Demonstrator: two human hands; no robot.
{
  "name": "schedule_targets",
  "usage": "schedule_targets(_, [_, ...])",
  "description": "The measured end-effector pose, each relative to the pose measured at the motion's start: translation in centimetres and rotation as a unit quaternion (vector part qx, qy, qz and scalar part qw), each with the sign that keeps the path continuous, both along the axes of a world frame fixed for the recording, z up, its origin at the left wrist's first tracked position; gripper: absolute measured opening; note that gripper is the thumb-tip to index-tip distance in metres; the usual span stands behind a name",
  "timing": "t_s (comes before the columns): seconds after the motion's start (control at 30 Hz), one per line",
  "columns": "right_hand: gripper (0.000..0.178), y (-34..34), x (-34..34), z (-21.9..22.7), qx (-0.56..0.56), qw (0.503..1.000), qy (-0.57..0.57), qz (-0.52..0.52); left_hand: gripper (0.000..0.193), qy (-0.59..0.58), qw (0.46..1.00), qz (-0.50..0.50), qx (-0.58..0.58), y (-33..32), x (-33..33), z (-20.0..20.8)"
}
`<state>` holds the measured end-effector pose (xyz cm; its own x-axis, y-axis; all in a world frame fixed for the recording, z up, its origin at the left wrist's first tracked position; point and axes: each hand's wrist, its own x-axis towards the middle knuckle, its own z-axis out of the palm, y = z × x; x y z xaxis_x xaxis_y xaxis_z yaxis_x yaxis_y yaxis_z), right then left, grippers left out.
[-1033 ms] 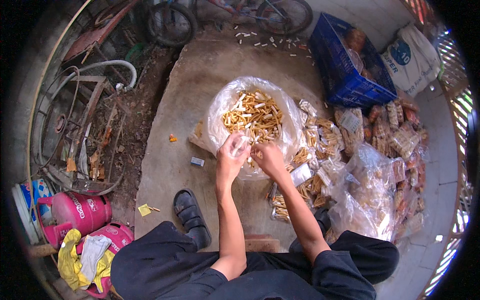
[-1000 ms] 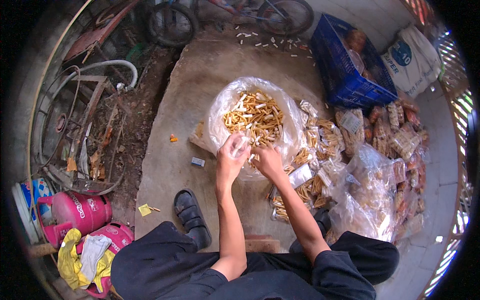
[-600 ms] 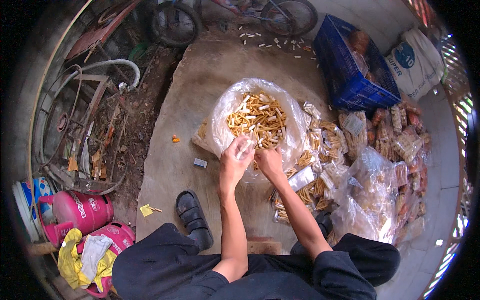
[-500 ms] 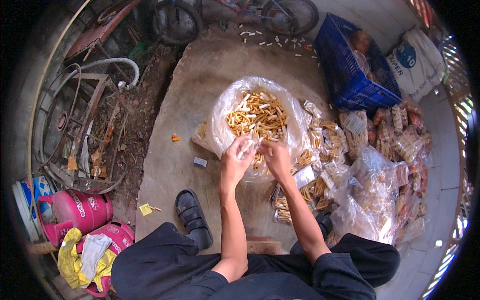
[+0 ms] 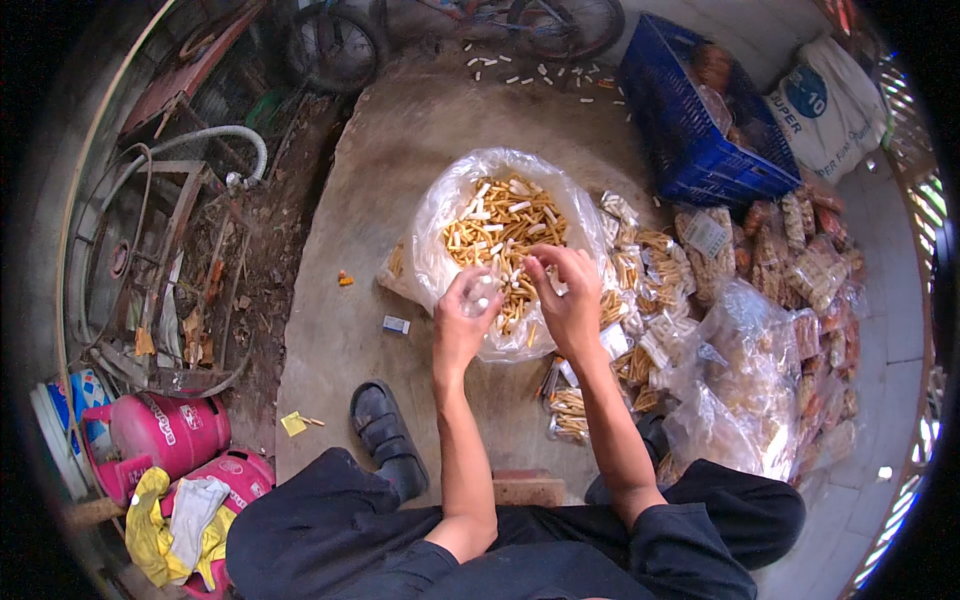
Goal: The person sorts snack sticks into small plastic bags by hand from a larger bag.
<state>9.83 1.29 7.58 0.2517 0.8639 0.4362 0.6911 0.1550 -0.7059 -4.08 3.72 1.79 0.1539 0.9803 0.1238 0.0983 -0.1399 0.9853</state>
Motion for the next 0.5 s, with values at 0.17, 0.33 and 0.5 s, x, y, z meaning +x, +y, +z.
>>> schedule_targets(0.17, [0.02, -0.9, -0.1, -9.8, -0.17, 0.954, -0.238, 0.065, 0.036, -0.03, 0.999, 0.009, -0.019, 0.2, -0.7, -0.3])
schedule_targets(0.33, [0.017, -1.1, -0.7, -13.1, -0.244, 0.897, -0.366, 0.043, 0.037, 0.03, 0.998, -0.007, -0.049, -0.2, -0.1, 0.8])
schedule_targets(0.5, [0.011, -0.5, -0.2, -6.7, -0.119, 0.981, -0.153, 0.011, 0.038, -0.005, 0.999, -0.009, -0.035, -0.1, -0.1, -0.4])
